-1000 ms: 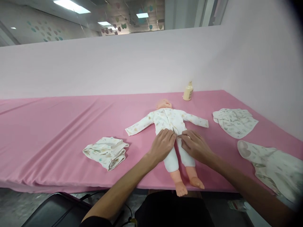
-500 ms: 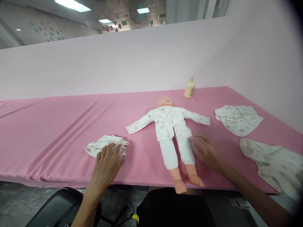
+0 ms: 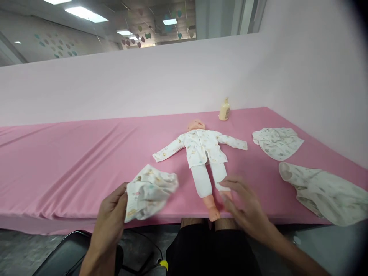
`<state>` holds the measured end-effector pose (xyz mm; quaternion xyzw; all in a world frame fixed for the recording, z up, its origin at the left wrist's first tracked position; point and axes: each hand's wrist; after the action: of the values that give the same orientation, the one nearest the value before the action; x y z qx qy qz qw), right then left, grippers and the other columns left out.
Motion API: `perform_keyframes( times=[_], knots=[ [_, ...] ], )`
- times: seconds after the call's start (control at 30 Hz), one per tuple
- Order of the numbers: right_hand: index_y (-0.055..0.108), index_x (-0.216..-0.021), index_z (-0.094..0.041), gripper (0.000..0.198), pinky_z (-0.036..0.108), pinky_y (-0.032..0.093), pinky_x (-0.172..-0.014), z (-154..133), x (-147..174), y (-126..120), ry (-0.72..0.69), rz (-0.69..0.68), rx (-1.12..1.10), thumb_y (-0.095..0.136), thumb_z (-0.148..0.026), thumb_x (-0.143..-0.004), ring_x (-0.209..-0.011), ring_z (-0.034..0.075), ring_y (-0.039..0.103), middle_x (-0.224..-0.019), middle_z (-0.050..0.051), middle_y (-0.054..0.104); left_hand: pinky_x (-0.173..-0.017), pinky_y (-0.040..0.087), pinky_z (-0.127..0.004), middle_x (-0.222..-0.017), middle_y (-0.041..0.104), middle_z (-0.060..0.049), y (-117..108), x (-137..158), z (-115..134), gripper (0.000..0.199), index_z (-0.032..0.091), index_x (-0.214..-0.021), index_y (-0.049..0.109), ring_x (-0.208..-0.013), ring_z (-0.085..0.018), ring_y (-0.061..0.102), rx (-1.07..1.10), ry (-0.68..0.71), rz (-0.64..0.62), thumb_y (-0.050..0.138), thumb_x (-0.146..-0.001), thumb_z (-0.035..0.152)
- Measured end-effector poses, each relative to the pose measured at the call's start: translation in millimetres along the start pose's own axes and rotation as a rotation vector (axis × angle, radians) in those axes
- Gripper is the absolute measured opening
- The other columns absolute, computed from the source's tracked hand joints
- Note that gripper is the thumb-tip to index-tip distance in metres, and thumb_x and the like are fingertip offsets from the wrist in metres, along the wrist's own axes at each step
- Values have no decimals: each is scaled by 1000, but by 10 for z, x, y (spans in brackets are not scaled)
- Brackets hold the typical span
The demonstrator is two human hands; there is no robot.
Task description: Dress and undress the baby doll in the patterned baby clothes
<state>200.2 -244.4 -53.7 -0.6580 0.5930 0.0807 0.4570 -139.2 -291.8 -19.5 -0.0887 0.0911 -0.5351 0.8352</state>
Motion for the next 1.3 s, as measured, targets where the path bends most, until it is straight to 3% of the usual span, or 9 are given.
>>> perform_keyframes(
  times=[0.13,0.23,0.47,0.57,0.67,0.8,1.07,1.2,1.3],
  knots=[
    [49,-136,-27,63,35,52,-98,-671,92,82,144,-410,-287,77,-41,-81,-121,24,57,-134,8,57,-60,48,-22,-91,67,-4,477,455,140,44,17,-112,60,-74,-16,60,196,-101,-348,69,-84,49],
    [48,-134,-24,77,35,52,-93,-913,191,180,349,-423,-391,86,-43,-69,-111,24,60,-129,8,59,-65,51,-23,-112,67,-9,752,818,242,55,20,-131,51,-87,-19,65,222,-89,-421,67,-87,49],
    [64,-101,-19,17,31,51,-81,-955,529,-63,407,-323,-407,63,-32,-90,-86,19,62,-91,3,67,-115,40,-39,-155,40,-10,738,1349,239,83,29,-154,29,-140,-28,45,200,-35,-543,72,-84,46],
    [66,-98,-19,20,30,51,-78,-990,606,-282,390,-317,-442,63,-37,-92,-86,20,62,-89,3,66,-115,39,-42,-144,52,-9,666,1389,185,68,30,-144,47,-134,-27,48,4,29,-671,72,-84,48],
    [64,-108,-21,23,28,51,-78,-1047,635,-470,354,-269,-495,65,-36,-91,-91,19,61,-100,4,65,-106,45,-39,-118,61,-7,621,1370,222,33,22,-104,68,-114,-23,56,-208,175,-763,69,-86,50],
    [63,-104,-22,16,24,48,-71,-1090,644,-647,336,-151,-517,64,-34,-93,-81,14,57,-94,2,61,-97,47,-28,-126,55,-6,567,1320,389,28,18,-81,64,-117,-19,53,-279,346,-776,65,-90,44],
    [50,-86,-22,25,20,37,-49,-1051,574,-840,437,252,-418,71,-36,-88,-58,8,44,-71,-5,50,-76,45,-22,-90,62,0,346,1137,729,23,17,-81,58,-82,-11,57,-305,502,-724,63,-94,37],
    [46,-132,-31,50,22,37,-49,-1086,519,-1006,412,107,-389,70,-38,-89,-58,10,46,-74,-5,54,-73,46,-21,-90,64,0,256,1022,1048,16,19,-88,63,-81,-10,59,-346,594,-826,63,-94,34],
    [49,-139,-34,55,24,37,-51,-1102,461,-1186,323,-40,-261,70,-40,-88,-62,11,47,-85,-1,61,-74,47,-20,-89,65,0,246,940,1299,16,19,-87,64,-82,-10,60,-363,691,-852,62,-94,33]
  ],
)
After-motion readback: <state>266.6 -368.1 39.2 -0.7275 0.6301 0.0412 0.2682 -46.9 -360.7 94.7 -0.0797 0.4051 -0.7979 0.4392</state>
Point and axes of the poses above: each hand's wrist, its own x-axis away from the middle knuckle, its own y-axis out of the palm, z = x × y
